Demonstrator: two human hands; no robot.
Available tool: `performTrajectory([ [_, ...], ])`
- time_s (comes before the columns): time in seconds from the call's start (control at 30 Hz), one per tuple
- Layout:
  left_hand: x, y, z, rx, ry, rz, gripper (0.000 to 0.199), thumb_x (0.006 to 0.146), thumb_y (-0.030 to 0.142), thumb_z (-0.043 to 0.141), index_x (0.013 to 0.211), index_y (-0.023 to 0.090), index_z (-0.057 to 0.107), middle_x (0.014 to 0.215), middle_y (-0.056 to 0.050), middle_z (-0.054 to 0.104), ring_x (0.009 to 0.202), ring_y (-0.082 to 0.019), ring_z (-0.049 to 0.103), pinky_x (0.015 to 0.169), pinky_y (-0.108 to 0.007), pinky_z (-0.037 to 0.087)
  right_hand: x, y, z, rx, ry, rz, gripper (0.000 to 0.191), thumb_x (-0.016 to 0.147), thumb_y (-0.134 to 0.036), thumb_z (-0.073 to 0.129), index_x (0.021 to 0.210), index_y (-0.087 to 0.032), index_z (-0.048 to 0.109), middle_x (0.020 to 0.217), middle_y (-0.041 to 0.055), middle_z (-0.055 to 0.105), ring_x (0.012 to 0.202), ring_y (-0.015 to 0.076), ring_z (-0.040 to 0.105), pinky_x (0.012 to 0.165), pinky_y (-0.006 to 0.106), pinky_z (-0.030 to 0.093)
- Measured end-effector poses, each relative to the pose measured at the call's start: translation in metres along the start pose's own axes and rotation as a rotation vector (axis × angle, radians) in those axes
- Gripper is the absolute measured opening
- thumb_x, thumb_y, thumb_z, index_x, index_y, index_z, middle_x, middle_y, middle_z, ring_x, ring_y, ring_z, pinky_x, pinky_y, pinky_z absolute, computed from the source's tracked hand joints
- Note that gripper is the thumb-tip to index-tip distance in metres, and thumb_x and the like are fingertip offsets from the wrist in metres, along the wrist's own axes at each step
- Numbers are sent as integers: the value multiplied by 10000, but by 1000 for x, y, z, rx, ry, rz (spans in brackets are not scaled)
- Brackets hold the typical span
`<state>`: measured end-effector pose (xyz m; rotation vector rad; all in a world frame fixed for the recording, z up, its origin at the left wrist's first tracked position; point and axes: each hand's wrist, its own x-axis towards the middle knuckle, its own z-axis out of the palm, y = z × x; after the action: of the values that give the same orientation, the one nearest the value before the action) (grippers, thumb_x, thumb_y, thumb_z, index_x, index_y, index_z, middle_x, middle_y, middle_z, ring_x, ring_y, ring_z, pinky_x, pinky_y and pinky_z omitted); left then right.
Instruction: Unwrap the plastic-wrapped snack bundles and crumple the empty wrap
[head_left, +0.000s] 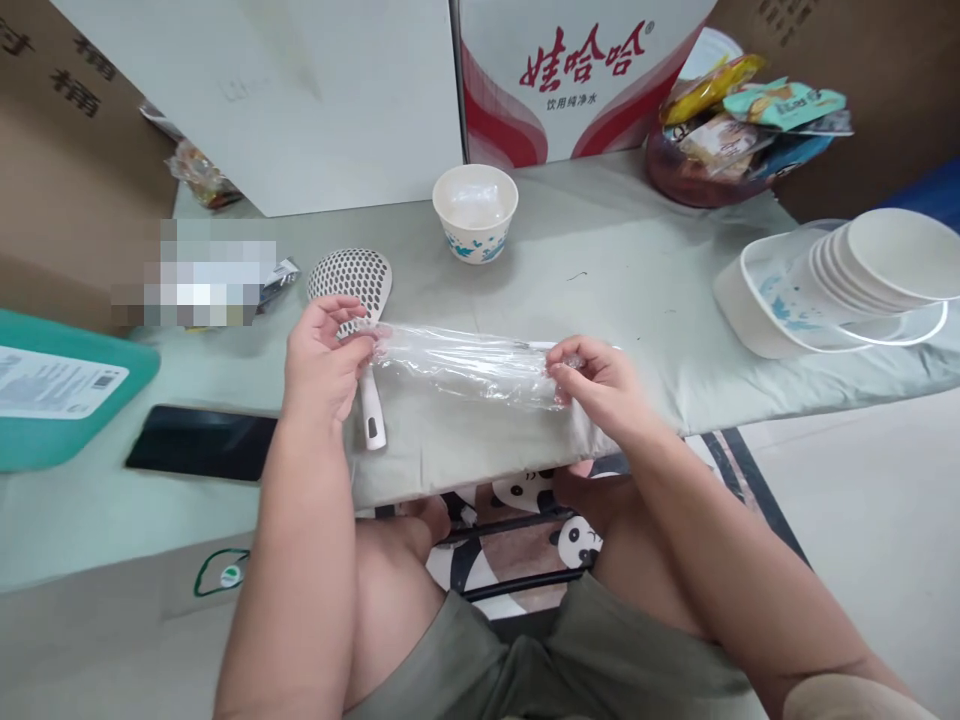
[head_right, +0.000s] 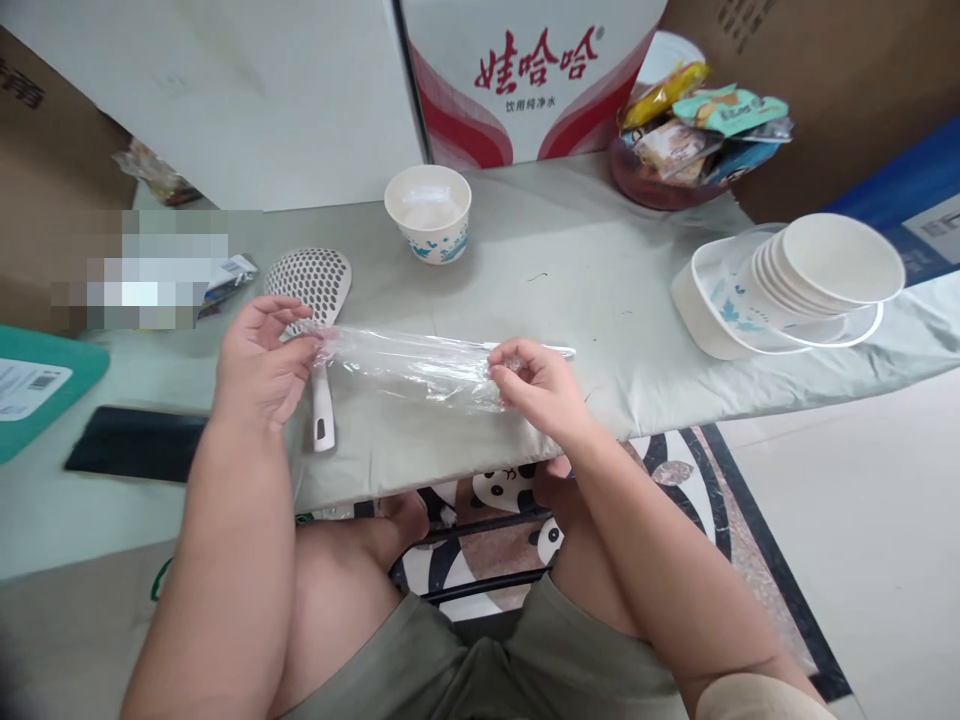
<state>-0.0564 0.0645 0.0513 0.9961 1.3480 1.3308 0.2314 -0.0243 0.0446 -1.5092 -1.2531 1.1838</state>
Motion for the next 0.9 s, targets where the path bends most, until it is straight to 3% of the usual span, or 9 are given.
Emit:
performTrajectory([
  [0.07,2,-4,1,-4,80,88,402,531,-28,651,843,227,649,912,39,611,709,-81,608,527,-165,472,-2,2,-3,31,13,8,326,803,-322,694,1110,-228,641,663,-48,624,586,131,618,622,279,515],
  [0.1,4,-6,1,-16,102,119,399,532,-37,643,836,221,646,902,38,612,702,-76,583,534,-163,474,-3,2,-5,67,-52,26,417,807,-340,701,1202,-236,617,661,-49,628,610,149,643,642,292,531],
  [0.23,8,-13,2,-94,47,127,412,532,-15,664,856,238,643,877,36,645,637,-78,570,502,-176,453,-7,1,-12,308,-635,191,834,869,-674,603,1552,-237,407,737,22,728,628,217,701,592,341,565],
  [0.3,9,-15,2,-116,-9,112,421,537,9,688,883,248,656,877,36,658,629,-86,591,473,-187,423,-7,2,-11,373,-728,232,937,869,-765,563,1608,-235,336,923,89,779,687,218,724,584,330,577],
  [0.4,10,-19,4,-114,-54,129,410,571,16,689,910,247,666,878,32,670,619,-84,592,443,-188,375,-5,4,-4,419,-721,276,919,867,-777,586,1566,-213,393,1234,167,734,904,229,753,645,308,609],
  [0.47,9,-19,5,-108,-74,145,411,586,18,685,929,243,667,892,26,681,612,-83,591,454,-191,395,-4,4,1,450,-790,337,910,862,-761,617,1538,-186,416,1323,198,694,953,231,758,626,287,607],
  [0.63,-1,-11,10,-96,-66,161,420,583,41,702,935,267,667,910,30,686,643,-95,604,543,-202,468,-8,-4,12,340,-983,450,599,877,-457,755,1378,-177,584,1133,119,774,737,143,757,486,183,509],
  [0.77,-4,-4,12,-66,4,148,392,616,69,676,944,278,625,930,20,664,668,-111,595,550,-219,460,-10,-13,17,252,-947,488,323,854,-290,732,1154,-178,688,858,25,773,570,95,676,405,163,417],
  [0.9,1,-2,5,-132,102,86,425,584,60,684,949,264,606,924,31,648,641,-100,598,489,-207,415,-7,-10,15,245,-651,396,325,798,-284,759,1102,-186,699,764,-5,721,509,65,555,419,180,390],
])
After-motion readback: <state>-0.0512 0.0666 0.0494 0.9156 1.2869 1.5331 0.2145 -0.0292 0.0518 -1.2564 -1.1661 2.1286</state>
